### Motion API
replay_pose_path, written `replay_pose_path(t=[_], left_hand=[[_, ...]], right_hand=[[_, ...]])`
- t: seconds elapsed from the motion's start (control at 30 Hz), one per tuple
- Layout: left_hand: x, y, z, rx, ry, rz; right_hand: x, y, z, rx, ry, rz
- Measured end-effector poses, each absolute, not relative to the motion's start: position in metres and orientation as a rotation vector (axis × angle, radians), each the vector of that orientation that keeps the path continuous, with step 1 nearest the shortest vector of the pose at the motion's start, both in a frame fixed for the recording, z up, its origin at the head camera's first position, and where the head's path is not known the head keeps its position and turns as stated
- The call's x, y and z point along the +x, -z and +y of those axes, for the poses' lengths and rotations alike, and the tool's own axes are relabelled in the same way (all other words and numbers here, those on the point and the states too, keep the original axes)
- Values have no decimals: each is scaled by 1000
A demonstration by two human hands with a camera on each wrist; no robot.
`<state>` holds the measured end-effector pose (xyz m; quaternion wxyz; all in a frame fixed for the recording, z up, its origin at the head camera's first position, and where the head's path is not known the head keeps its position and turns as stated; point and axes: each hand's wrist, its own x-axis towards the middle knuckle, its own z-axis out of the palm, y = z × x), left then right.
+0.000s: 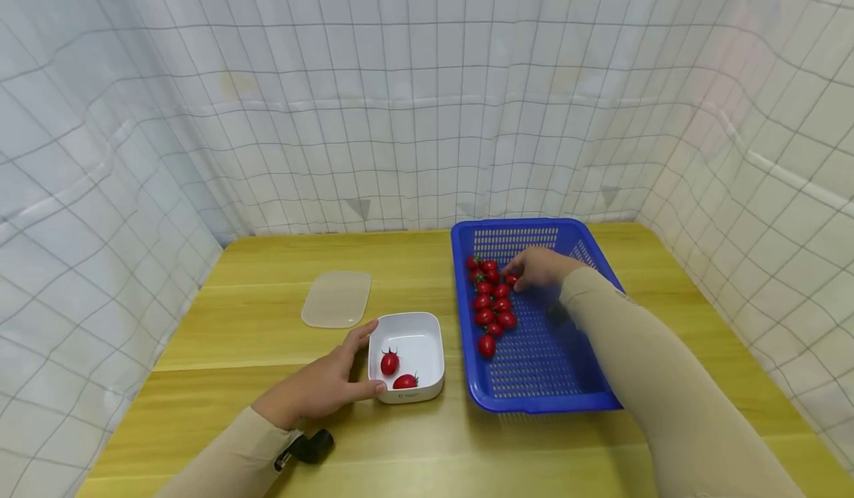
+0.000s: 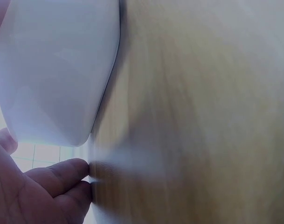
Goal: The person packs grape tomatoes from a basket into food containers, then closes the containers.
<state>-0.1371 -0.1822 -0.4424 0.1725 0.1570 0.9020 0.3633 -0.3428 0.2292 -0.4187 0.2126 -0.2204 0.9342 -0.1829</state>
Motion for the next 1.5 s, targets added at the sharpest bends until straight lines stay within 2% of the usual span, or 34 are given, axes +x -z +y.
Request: replay_pose_path(t=[1.1, 1.5], left_hand=[[-137, 440, -183, 490, -1027, 2564], [-138, 446, -183, 472, -1058, 2545]], right_hand=[[-338, 418, 226, -581, 522, 2593], [-343, 410, 235, -674, 470, 2608]])
